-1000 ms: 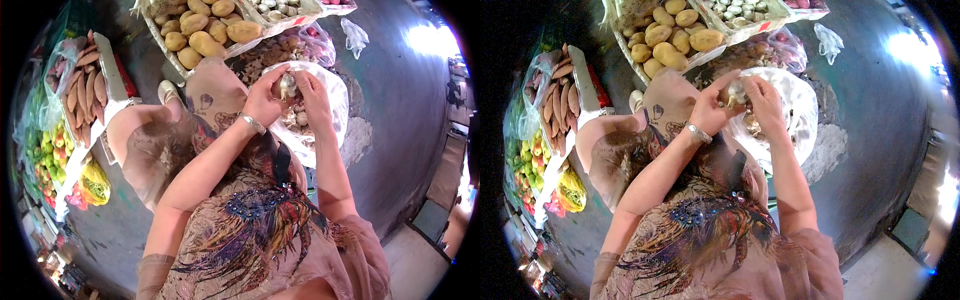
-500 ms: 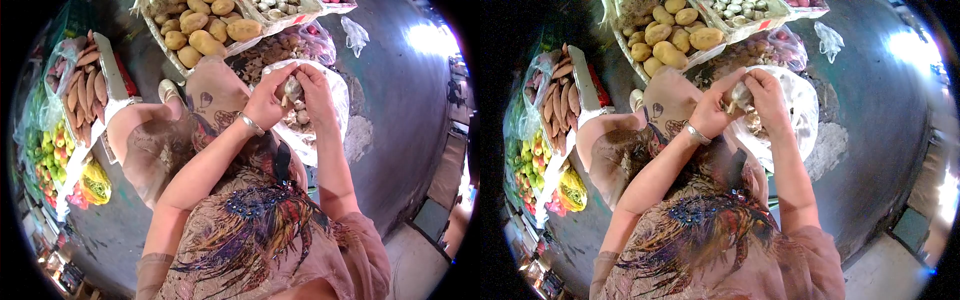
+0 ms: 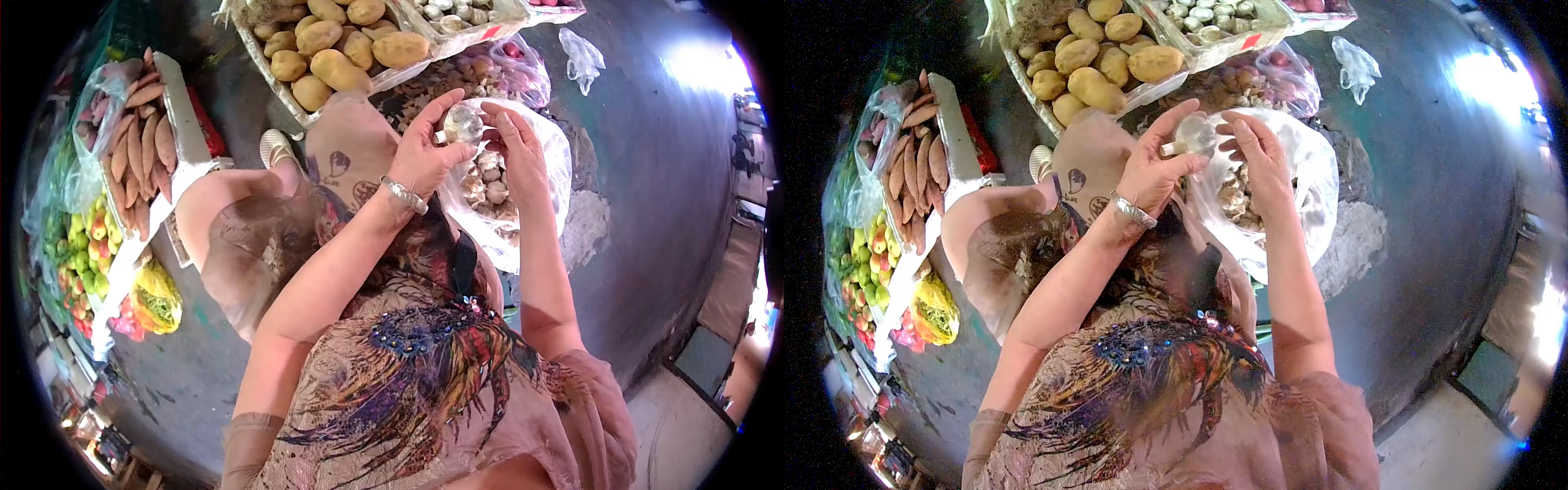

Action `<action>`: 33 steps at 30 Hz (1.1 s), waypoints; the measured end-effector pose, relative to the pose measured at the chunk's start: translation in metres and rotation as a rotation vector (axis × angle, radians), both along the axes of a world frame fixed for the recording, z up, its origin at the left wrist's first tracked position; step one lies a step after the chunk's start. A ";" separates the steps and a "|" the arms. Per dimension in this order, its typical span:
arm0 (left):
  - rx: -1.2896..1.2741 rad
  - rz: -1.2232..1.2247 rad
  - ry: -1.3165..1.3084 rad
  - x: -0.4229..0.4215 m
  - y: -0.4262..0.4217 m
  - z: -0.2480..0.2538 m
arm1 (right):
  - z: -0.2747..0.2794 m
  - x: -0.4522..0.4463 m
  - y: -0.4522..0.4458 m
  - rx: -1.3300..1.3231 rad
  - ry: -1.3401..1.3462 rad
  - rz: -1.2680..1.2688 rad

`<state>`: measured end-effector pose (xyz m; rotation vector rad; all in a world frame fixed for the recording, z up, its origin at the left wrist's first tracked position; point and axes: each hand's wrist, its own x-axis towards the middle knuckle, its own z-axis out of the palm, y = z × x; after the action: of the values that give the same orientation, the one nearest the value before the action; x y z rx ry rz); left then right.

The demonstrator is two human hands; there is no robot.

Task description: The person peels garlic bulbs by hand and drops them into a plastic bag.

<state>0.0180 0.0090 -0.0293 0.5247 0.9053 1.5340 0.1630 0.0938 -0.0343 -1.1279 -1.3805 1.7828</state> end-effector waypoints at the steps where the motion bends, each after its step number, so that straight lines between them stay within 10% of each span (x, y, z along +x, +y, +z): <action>1: 0.002 -0.002 -0.002 0.001 0.001 -0.001 | 0.007 -0.002 -0.005 0.002 -0.002 -0.002; 7: 0.067 -0.087 0.178 0.008 -0.001 -0.004 | 0.012 -0.014 -0.020 0.112 -0.170 -0.108; 15: -0.007 -0.046 -0.222 -0.004 0.000 0.006 | -0.007 -0.013 -0.012 0.120 -0.168 -0.031; 18: -0.015 0.023 -0.325 -0.007 0.001 0.009 | 0.011 -0.012 -0.019 0.732 -0.577 -0.132; 21: 0.006 -0.031 -0.431 -0.013 -0.001 0.014 | 0.018 0.005 -0.011 0.811 -0.596 -0.050; 27: 0.130 -0.120 -0.485 -0.020 -0.009 0.010 | 0.100 -0.010 -0.043 0.476 -0.031 -0.156; 31: 0.011 -0.027 -0.489 -0.020 -0.015 0.031 | 0.157 -0.003 -0.063 0.072 0.280 0.661; 33: 0.097 -0.065 -0.479 -0.022 -0.016 0.024 | 0.172 -0.015 -0.075 0.282 0.528 0.889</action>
<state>-0.0042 -0.0073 -0.0056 0.2325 0.4431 1.5572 0.1477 0.0188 0.1377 0.1852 -1.8293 2.1227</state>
